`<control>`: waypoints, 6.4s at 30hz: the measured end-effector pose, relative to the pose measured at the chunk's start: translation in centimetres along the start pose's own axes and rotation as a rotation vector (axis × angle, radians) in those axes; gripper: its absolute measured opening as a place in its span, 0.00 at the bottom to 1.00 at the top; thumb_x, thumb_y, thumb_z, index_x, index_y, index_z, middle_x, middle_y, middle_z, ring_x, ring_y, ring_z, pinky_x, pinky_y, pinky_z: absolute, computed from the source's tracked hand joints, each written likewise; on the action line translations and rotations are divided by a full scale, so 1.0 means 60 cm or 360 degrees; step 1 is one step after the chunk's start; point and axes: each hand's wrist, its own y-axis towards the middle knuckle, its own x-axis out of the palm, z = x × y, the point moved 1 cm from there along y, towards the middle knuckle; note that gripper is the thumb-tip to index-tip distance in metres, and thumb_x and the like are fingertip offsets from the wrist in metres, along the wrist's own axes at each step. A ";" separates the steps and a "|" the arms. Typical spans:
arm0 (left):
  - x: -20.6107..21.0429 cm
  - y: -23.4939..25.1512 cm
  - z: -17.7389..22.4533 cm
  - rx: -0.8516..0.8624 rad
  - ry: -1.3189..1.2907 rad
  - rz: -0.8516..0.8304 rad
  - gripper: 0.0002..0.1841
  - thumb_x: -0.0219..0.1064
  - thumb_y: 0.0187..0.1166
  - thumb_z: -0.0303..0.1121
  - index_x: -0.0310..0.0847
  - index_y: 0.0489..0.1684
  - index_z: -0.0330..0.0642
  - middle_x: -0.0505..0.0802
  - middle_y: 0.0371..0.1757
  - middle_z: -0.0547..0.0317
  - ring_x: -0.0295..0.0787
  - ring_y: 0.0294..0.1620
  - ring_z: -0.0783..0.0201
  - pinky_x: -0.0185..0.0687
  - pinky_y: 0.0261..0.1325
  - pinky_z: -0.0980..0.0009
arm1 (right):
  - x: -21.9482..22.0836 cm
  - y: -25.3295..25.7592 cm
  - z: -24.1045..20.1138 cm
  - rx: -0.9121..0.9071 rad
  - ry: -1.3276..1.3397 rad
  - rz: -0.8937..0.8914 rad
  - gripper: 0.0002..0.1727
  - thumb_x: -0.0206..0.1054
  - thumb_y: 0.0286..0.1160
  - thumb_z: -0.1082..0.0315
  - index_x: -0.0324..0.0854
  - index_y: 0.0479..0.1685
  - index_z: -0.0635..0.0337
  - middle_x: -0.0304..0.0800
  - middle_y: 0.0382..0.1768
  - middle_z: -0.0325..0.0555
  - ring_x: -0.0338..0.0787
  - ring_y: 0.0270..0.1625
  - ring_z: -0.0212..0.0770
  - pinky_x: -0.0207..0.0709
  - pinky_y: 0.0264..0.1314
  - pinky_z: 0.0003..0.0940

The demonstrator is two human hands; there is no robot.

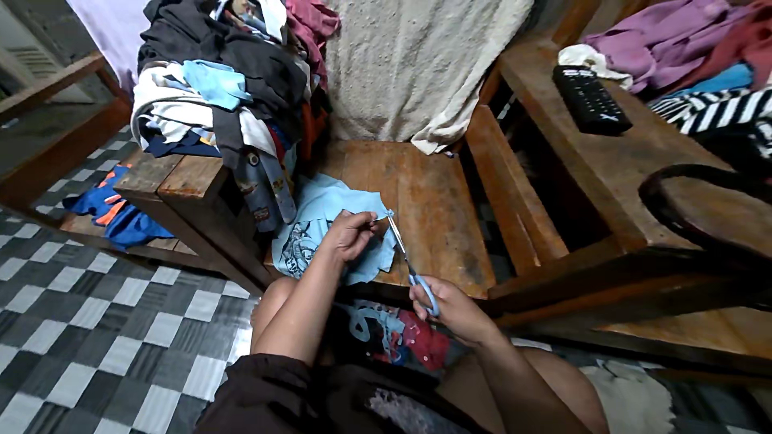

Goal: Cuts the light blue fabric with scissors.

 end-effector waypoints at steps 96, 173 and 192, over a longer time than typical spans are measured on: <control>-0.037 -0.022 0.016 -0.0155 0.0223 -0.0314 0.22 0.60 0.69 0.09 0.76 0.63 0.31 0.92 0.49 0.53 0.87 0.36 0.72 0.85 0.46 0.77 | 0.063 0.058 0.006 -0.0191 0.0246 0.0001 0.18 0.63 0.79 0.44 0.75 0.41 0.50 0.77 0.20 0.20 0.73 0.20 0.15 0.66 0.25 0.10; -0.060 -0.003 -0.014 -0.0380 -0.0732 0.0294 0.12 0.53 0.92 0.39 0.72 0.61 0.43 0.89 0.49 0.49 0.91 0.45 0.57 0.90 0.51 0.65 | 0.051 0.048 -0.019 0.0068 0.0028 0.0038 0.09 0.54 0.84 0.63 0.76 0.36 0.52 0.75 0.17 0.22 0.72 0.18 0.17 0.67 0.23 0.12; -0.062 -0.010 0.013 -0.0199 -0.0214 0.0236 0.07 0.54 0.82 0.17 0.71 0.45 0.40 0.85 0.29 0.57 0.79 0.22 0.70 0.78 0.27 0.78 | 0.054 0.048 -0.006 0.0062 0.0062 -0.0049 0.07 0.61 0.77 0.57 0.76 0.37 0.49 0.77 0.17 0.20 0.75 0.18 0.17 0.70 0.24 0.13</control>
